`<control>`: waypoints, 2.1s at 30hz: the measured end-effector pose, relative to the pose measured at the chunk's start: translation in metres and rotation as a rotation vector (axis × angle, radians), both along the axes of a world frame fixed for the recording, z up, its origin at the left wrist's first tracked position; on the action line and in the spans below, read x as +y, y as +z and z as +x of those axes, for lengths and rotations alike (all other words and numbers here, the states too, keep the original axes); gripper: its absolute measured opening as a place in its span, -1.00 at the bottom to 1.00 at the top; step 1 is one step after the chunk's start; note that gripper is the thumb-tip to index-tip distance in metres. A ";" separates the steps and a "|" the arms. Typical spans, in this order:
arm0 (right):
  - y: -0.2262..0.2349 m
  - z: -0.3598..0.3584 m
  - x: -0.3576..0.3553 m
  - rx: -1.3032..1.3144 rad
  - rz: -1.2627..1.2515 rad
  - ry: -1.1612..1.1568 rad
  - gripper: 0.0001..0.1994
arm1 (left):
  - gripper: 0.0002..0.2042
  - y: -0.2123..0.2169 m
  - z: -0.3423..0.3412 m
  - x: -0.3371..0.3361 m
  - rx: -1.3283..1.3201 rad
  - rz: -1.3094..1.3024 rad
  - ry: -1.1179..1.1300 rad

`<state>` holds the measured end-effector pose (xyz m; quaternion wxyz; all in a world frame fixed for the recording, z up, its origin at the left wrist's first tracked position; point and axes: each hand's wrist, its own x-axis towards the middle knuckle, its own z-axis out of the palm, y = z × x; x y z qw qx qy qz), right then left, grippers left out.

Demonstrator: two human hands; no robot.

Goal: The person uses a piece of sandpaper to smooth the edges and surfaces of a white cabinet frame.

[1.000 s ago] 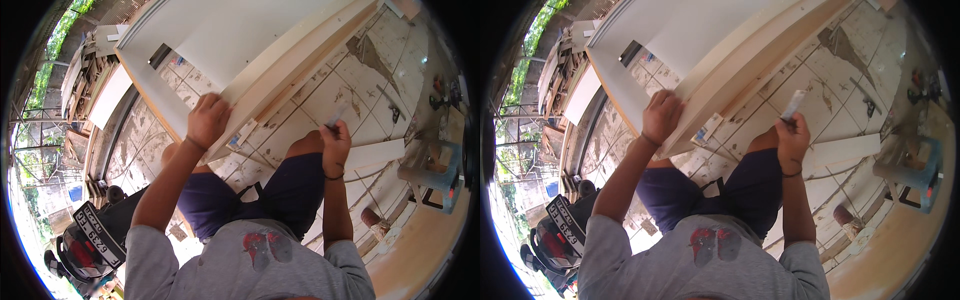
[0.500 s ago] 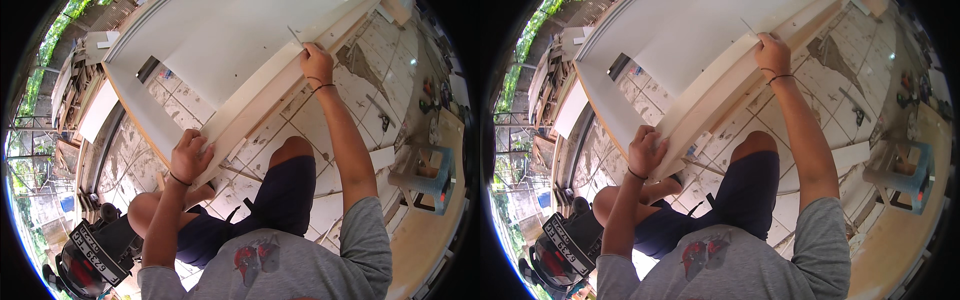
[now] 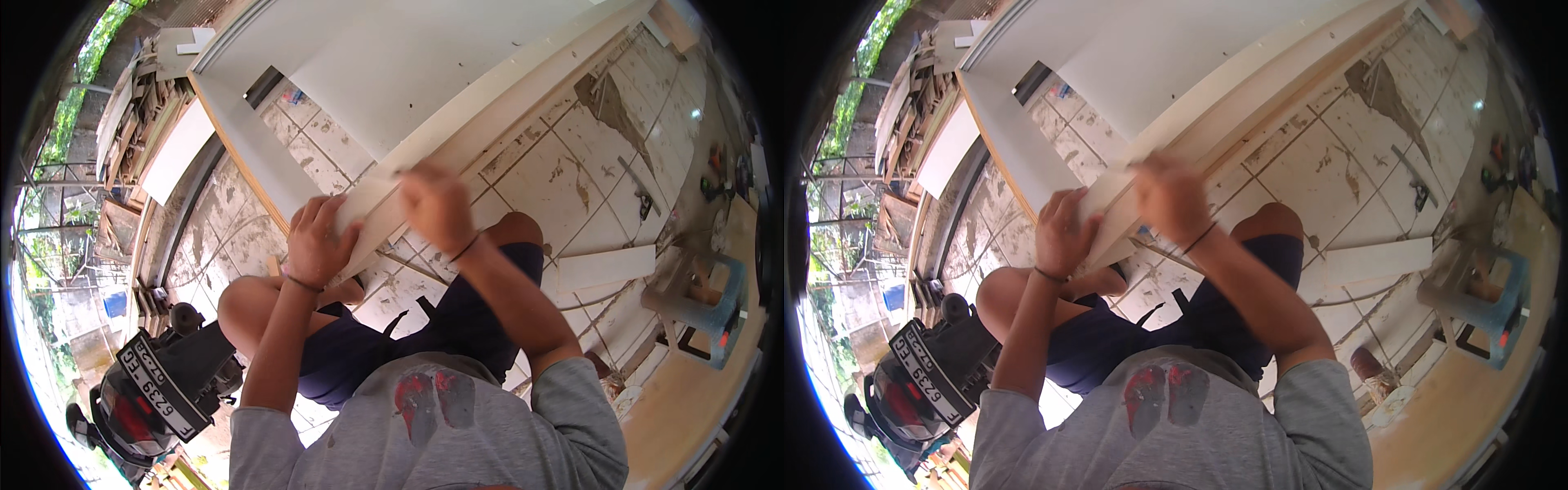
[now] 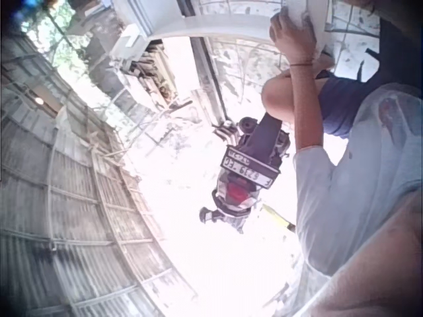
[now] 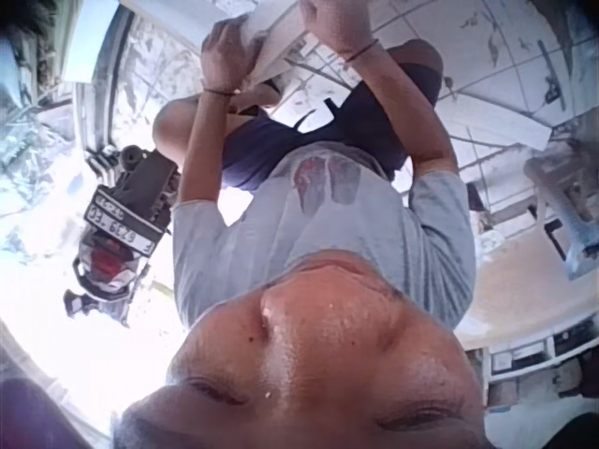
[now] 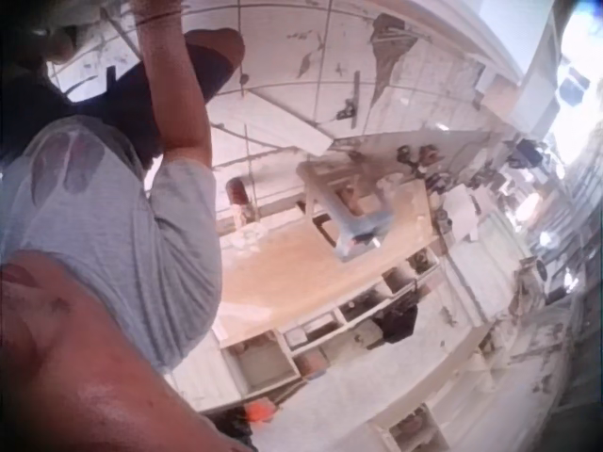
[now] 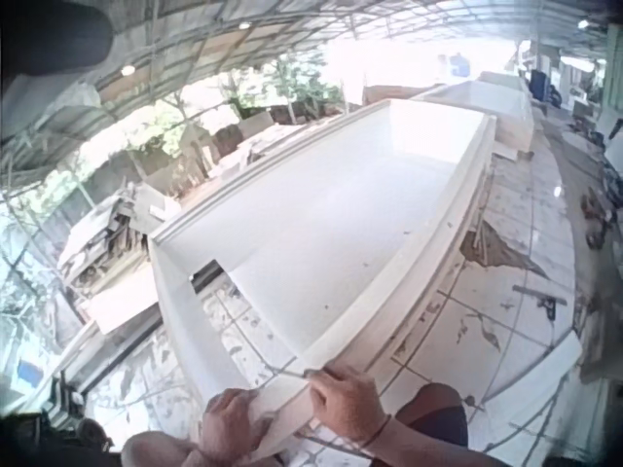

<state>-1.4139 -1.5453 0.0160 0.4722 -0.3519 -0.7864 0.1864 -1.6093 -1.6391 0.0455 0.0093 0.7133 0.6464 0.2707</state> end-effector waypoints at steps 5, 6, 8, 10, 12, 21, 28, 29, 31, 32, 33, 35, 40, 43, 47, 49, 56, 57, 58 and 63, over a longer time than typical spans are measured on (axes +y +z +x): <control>-0.005 0.089 0.126 -0.041 0.052 -0.453 -0.88 | -0.59 0.000 0.004 -0.010 -0.118 -0.147 0.069; -0.008 0.103 0.146 -0.086 0.092 -0.516 -0.88 | -0.58 -0.001 0.004 -0.011 -0.142 -0.152 0.090; -0.018 0.119 0.172 -0.146 0.142 -0.549 -0.87 | -0.59 -0.004 0.007 -0.009 -0.131 -0.135 0.061; -0.018 0.114 0.174 -0.190 0.184 -0.556 -0.87 | -0.62 -0.002 0.005 -0.012 -0.131 -0.116 0.067; -0.020 0.103 0.160 -0.198 0.167 -0.524 -0.84 | -0.65 0.001 0.005 -0.011 -0.147 -0.118 0.060; -0.014 -0.039 -0.058 -0.084 0.061 0.220 -0.88 | -0.69 -0.017 -0.012 -0.015 -0.336 0.184 0.256; -0.001 0.070 0.119 -0.084 0.054 -0.495 -0.81 | -0.58 -0.045 -0.092 0.027 -0.747 0.171 0.745; -0.008 0.096 0.151 -0.185 0.102 -0.570 -0.80 | -0.55 -0.050 -0.091 0.034 -0.856 -0.054 0.722; -0.012 0.105 0.159 -0.287 0.131 -0.641 -0.79 | -0.55 -0.053 -0.093 0.031 -0.828 -0.066 0.731; -0.019 0.104 0.158 -0.266 0.148 -0.605 -0.77 | -0.54 -0.054 -0.095 0.030 -0.796 -0.069 0.745; -0.018 0.098 0.155 -0.245 0.168 -0.561 -0.76 | -0.54 -0.057 -0.095 0.029 -0.801 -0.070 0.751; -0.017 0.073 0.124 -0.263 0.168 -0.483 -0.74 | -0.55 -0.062 -0.097 0.027 -0.917 0.016 0.727; -0.026 -0.022 -0.023 -0.121 0.117 -0.152 -0.73 | -0.54 -0.060 -0.103 0.027 -0.751 -0.065 0.750; -0.017 -0.048 -0.062 -0.046 0.123 0.097 -0.76 | -0.56 -0.059 -0.098 0.033 -0.802 -0.069 0.748; 0.002 0.001 0.015 -0.042 -0.023 -0.172 -0.82 | -0.62 -0.055 -0.106 0.028 -0.859 -0.030 0.732; 0.006 0.051 0.095 -0.181 -0.048 -0.518 -0.77 | -0.63 -0.054 -0.106 0.026 -0.923 -0.031 0.733; -0.023 0.072 0.113 -0.255 0.102 -0.437 -0.71 | -0.56 -0.052 -0.098 0.035 -0.854 -0.054 0.766; -0.022 0.046 0.079 -0.218 0.040 -0.342 -0.71 | -0.56 -0.050 -0.105 0.030 -0.835 -0.060 0.771; -0.025 0.019 0.043 -0.237 0.034 -0.300 -0.73 | -0.57 -0.051 -0.108 0.028 -0.870 -0.054 0.746; -0.003 -0.057 -0.089 -0.070 0.004 0.188 -0.90 | -0.59 -0.072 -0.121 0.033 -1.063 -0.061 0.637</control>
